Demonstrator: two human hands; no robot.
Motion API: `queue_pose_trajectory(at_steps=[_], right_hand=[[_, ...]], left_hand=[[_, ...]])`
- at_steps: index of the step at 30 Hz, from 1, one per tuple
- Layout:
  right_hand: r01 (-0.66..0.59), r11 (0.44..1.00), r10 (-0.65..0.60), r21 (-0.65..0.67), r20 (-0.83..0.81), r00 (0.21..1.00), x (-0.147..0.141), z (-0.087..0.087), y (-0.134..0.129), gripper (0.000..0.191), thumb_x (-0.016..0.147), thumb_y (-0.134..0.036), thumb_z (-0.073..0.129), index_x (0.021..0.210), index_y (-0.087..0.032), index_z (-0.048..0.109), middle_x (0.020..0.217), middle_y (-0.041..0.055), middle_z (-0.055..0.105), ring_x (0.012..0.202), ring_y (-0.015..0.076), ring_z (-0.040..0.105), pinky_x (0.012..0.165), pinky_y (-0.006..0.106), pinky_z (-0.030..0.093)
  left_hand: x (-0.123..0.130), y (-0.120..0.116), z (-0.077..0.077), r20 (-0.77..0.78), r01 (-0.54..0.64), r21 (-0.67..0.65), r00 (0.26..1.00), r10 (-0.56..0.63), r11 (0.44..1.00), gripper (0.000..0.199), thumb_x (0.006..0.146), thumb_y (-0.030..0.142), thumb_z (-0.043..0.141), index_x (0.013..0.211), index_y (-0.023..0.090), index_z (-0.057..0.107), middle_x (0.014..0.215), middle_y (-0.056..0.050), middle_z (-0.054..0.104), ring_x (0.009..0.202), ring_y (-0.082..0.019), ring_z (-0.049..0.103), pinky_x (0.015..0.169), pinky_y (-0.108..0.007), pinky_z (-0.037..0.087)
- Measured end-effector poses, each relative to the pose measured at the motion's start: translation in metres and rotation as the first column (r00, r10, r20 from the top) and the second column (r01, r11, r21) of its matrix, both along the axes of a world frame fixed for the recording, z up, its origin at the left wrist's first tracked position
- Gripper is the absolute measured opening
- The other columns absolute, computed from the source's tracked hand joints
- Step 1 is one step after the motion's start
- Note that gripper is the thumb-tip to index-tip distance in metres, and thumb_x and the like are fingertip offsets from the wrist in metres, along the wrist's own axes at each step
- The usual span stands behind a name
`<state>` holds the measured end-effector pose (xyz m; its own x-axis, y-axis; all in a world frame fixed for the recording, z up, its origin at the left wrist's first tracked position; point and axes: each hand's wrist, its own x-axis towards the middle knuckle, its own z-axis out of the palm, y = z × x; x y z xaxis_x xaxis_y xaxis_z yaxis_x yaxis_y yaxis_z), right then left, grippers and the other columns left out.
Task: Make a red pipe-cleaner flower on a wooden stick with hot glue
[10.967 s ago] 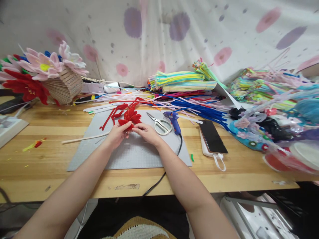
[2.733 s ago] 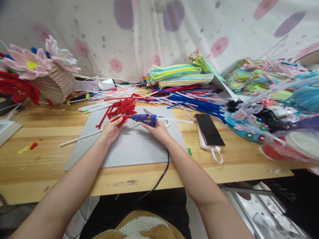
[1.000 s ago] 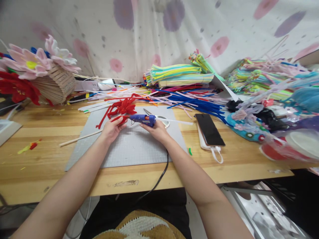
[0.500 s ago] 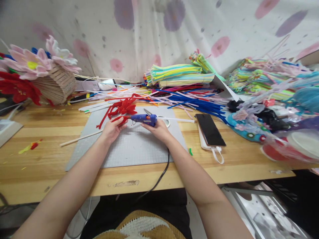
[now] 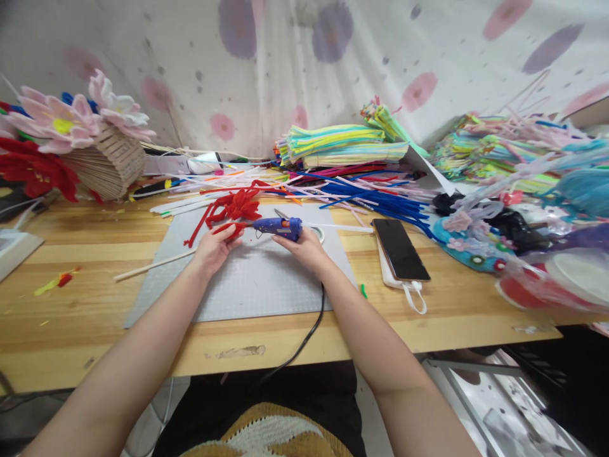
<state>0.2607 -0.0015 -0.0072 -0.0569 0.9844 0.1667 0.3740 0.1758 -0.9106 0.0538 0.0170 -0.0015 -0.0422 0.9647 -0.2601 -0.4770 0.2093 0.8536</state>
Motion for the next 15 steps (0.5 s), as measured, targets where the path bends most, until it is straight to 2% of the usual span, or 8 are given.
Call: queue_pose_trajectory(at_steps=[4,9,15], right_hand=[[-0.003,1.000,0.004,0.003,-0.031,1.000,-0.0018,0.0032,-0.0007,0.042,0.066,-0.049,0.064,0.094,-0.018,0.067,0.078,0.0036,0.067,0.076,0.0197,0.060,0.070,0.031,0.046],[-0.015,1.000,0.015,0.000,0.037,0.999,-0.0014,0.0054,-0.0021,0.041,0.065,-0.050,0.065,0.090,-0.017,0.067,0.072,0.0028,0.064,0.075,0.0200,0.060,0.070,0.031,0.045],[-0.015,1.000,0.015,0.006,-0.009,1.000,-0.0018,0.0067,-0.0021,0.041,0.067,-0.050,0.064,0.091,-0.017,0.067,0.067,0.0024,0.062,0.072,0.0192,0.058,0.065,0.030,0.045]], left_hand=[[0.0009,-0.0008,0.0014,-0.008,0.000,0.003,1.000,0.000,1.000,0.009,0.062,0.009,0.069,0.070,0.011,0.065,0.072,-0.006,0.069,0.063,-0.013,0.065,0.054,-0.021,0.050],[0.0006,-0.0008,0.0015,-0.008,-0.004,-0.001,1.000,0.004,1.000,0.007,0.063,0.009,0.068,0.069,0.011,0.065,0.073,-0.006,0.069,0.064,-0.013,0.065,0.054,-0.021,0.050],[0.0007,-0.0005,0.0013,0.008,-0.002,0.004,1.000,0.002,1.000,0.008,0.064,0.008,0.067,0.071,0.010,0.065,0.071,-0.005,0.069,0.062,-0.013,0.065,0.052,-0.020,0.050]])
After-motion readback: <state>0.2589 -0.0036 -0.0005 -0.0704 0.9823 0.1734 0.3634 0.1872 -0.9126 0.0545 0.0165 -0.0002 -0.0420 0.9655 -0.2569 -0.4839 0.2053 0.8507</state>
